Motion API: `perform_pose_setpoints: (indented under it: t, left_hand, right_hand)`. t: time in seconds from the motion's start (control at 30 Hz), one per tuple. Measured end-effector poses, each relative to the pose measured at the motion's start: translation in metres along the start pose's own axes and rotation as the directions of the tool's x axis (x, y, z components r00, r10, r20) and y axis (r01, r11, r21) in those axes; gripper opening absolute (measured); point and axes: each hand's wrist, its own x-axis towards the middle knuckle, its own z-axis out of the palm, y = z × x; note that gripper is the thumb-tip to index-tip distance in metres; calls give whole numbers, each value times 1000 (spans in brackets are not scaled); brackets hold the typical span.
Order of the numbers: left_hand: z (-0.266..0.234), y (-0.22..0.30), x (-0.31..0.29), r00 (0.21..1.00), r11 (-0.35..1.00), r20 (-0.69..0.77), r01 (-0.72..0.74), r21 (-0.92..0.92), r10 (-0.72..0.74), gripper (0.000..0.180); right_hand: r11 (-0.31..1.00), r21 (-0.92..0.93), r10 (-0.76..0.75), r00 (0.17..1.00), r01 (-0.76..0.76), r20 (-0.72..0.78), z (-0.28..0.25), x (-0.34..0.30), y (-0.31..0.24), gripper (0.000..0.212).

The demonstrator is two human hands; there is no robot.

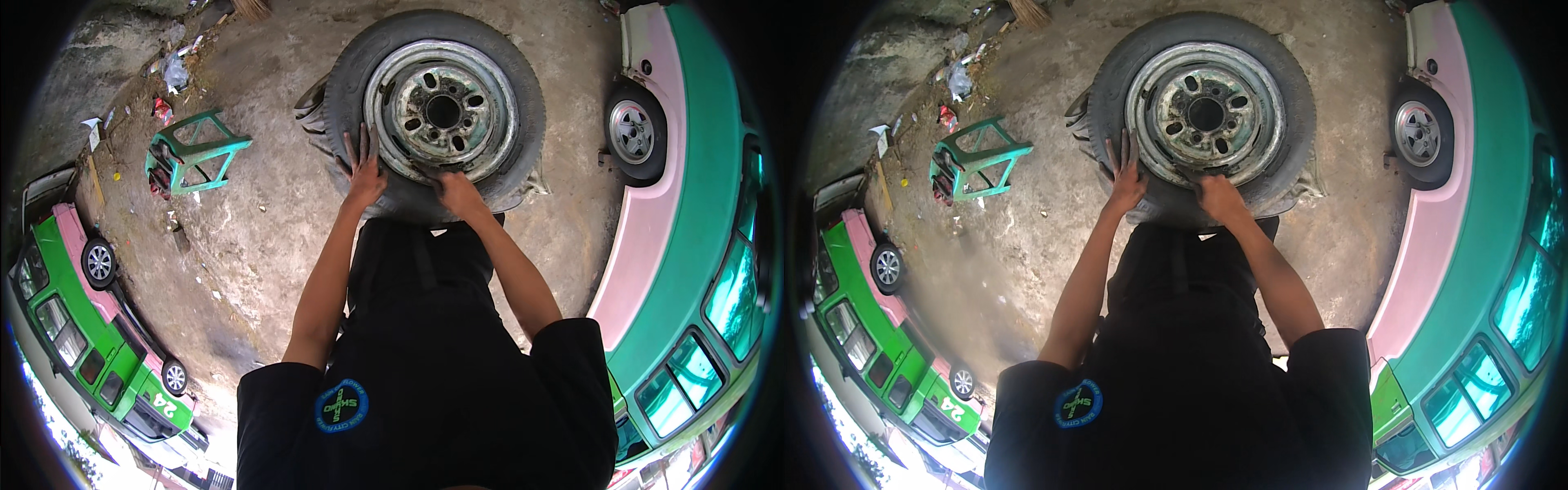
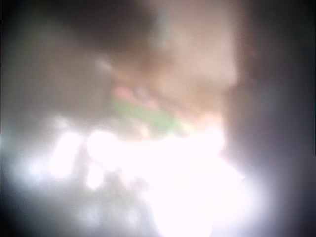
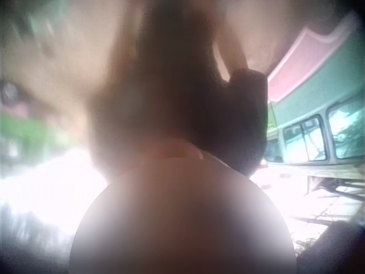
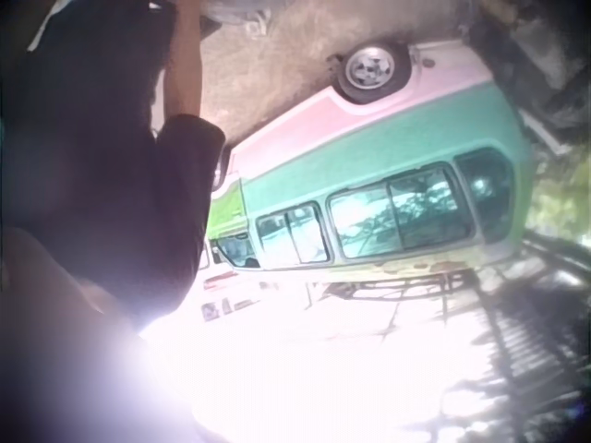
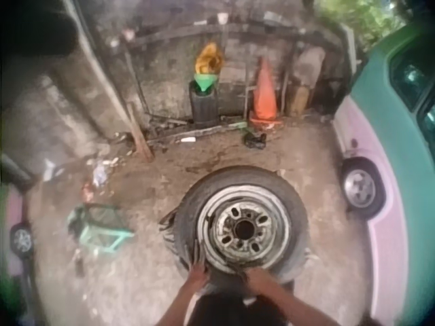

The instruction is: The person scrubs the inner rim and bead area of a car tire with a small brush, rotating the tire to reach different sections. The tire remains on the ground throughout the clip.

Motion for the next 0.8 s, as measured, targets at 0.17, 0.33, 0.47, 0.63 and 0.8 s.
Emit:
perform_pose_setpoints:
  t: [0.17,0.33,0.47,0.63,0.8]
  left_hand:
    - [1,-6,2,999,999,-3,-33,-40,33,112]
    - [1,-3,1,1000,1000,29,11,-23,-10,112]
    - [-4,5,2,996,997,65,54,59,-58,110]
    - [-8,5,1,998,999,55,-10,-51,13,105]
    - [-5,3,1,999,1000,43,-15,15,14,108]
  right_hand:
    - [998,29,-54,995,56,-81,21,30,-21,24]
    - [999,6,43,999,-43,28,-16,-5,1,24]
    - [1000,-15,-6,1000,6,29,-15,-8,8,26]
    - [988,116,-99,993,106,-64,-5,-8,18,25]
    - [994,20,-106,994,106,-6,-7,0,21,29]
